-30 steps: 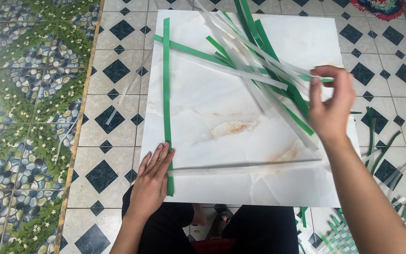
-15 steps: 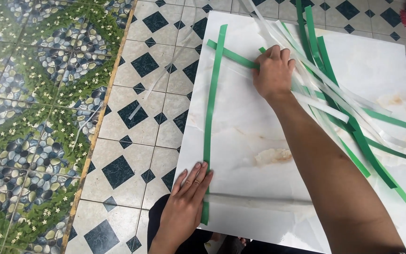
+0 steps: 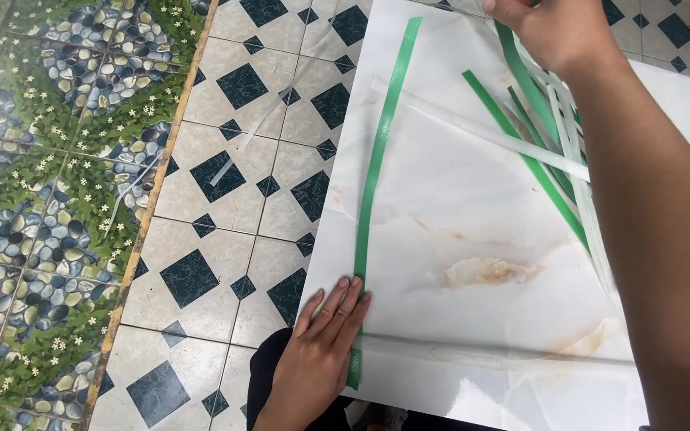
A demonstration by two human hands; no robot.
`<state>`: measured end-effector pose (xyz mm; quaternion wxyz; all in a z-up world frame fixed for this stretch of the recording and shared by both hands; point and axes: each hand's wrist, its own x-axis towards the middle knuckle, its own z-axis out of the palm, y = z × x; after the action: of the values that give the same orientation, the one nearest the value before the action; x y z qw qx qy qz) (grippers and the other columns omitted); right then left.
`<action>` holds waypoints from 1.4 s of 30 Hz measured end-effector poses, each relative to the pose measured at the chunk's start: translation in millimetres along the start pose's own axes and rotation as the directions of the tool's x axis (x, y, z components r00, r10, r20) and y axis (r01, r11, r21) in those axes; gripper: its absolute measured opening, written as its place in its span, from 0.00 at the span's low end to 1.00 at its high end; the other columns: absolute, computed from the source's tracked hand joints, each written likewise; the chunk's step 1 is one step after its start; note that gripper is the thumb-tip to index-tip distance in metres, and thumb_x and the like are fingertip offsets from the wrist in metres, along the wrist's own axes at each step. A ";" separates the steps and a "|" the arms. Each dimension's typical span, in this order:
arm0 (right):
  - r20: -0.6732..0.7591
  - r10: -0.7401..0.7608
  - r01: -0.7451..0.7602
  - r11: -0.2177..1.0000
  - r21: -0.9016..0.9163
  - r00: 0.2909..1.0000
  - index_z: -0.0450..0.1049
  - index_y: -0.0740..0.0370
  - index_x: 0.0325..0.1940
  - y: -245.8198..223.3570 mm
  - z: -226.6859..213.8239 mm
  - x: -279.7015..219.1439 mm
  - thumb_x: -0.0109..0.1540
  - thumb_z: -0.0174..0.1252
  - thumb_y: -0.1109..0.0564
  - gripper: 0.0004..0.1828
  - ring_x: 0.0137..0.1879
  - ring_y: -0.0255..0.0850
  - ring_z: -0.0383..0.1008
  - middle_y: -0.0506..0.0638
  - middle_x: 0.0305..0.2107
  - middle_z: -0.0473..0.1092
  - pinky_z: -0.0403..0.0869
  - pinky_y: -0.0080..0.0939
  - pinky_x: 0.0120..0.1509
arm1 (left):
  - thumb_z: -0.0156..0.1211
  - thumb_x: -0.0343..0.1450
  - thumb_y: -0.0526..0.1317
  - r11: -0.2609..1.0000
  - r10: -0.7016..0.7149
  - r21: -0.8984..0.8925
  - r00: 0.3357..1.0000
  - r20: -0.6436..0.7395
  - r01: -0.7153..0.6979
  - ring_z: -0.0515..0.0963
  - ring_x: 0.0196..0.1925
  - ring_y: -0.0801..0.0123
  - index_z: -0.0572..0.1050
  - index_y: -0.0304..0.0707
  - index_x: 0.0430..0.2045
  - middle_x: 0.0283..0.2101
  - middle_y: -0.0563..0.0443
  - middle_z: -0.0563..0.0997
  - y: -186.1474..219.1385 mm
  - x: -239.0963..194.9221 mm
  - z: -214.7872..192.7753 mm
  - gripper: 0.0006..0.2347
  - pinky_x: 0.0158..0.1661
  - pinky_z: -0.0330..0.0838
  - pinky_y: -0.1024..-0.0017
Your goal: The person arranges green and white plastic strips on a white board, placing them in parallel lines and adjusting their positions by hand.
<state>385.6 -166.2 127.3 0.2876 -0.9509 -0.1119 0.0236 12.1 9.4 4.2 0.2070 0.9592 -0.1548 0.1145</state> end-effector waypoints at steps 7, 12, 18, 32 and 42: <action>-0.042 -0.057 0.057 0.998 0.016 0.998 0.70 0.55 0.49 6.6 1.0 -16.4 0.71 0.59 0.45 0.13 0.47 0.45 0.68 0.46 0.39 0.68 0.64 0.46 0.53 | 0.45 0.65 0.26 1.000 -0.003 0.005 1.000 0.006 0.003 0.58 0.72 0.58 0.60 0.32 0.63 0.69 0.42 0.60 1.0 0.1 0.0 0.26 0.68 0.50 0.59; -0.087 -0.112 0.115 0.993 0.033 0.990 0.70 0.58 0.49 8.2 -2.1 -23.0 0.72 0.58 0.48 0.12 0.43 0.44 0.67 0.47 0.35 0.68 0.64 0.45 0.49 | 0.45 0.65 0.26 1.000 -0.003 0.005 1.000 0.004 0.003 0.57 0.72 0.58 0.59 0.32 0.63 0.69 0.42 0.60 0.4 -0.3 1.0 0.27 0.68 0.50 0.59; -0.153 -0.186 0.196 0.979 0.050 0.971 0.71 0.61 0.49 9.8 -9.3 -29.8 0.72 0.57 0.51 0.10 0.38 0.44 0.66 0.48 0.32 0.67 0.64 0.44 0.45 | 0.44 0.63 0.25 0.999 0.000 -0.044 1.000 -0.009 0.000 0.57 0.72 0.57 0.60 0.31 0.63 0.69 0.41 0.60 2.5 -0.1 0.5 0.28 0.68 0.49 0.58; -0.344 -0.394 0.430 0.902 0.033 0.852 0.73 0.69 0.50 -30.7 -69.3 -90.4 0.74 0.53 0.59 0.08 0.28 0.42 0.64 0.51 0.22 0.65 0.64 0.42 0.35 | 0.45 0.67 0.27 0.998 0.040 -0.054 0.998 -0.057 -0.044 0.58 0.72 0.57 0.60 0.31 0.62 0.68 0.40 0.60 5.7 -10.2 1.1 0.25 0.68 0.47 0.59; -0.220 -0.142 0.150 0.988 0.023 0.965 0.73 0.61 0.49 31.4 29.2 -155.7 0.71 0.52 0.50 0.12 0.34 0.57 0.76 0.55 0.20 0.73 0.70 0.54 0.41 | 0.44 0.68 0.28 0.989 -0.056 -0.140 0.998 -0.017 0.053 0.57 0.71 0.57 0.64 0.34 0.60 0.69 0.44 0.61 13.5 -19.9 1.0 0.22 0.67 0.47 0.56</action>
<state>237.0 -211.1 82.6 0.3180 -0.9310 -0.1491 -0.0995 -10.8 2.3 2.5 0.2782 0.9450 -0.1338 0.1078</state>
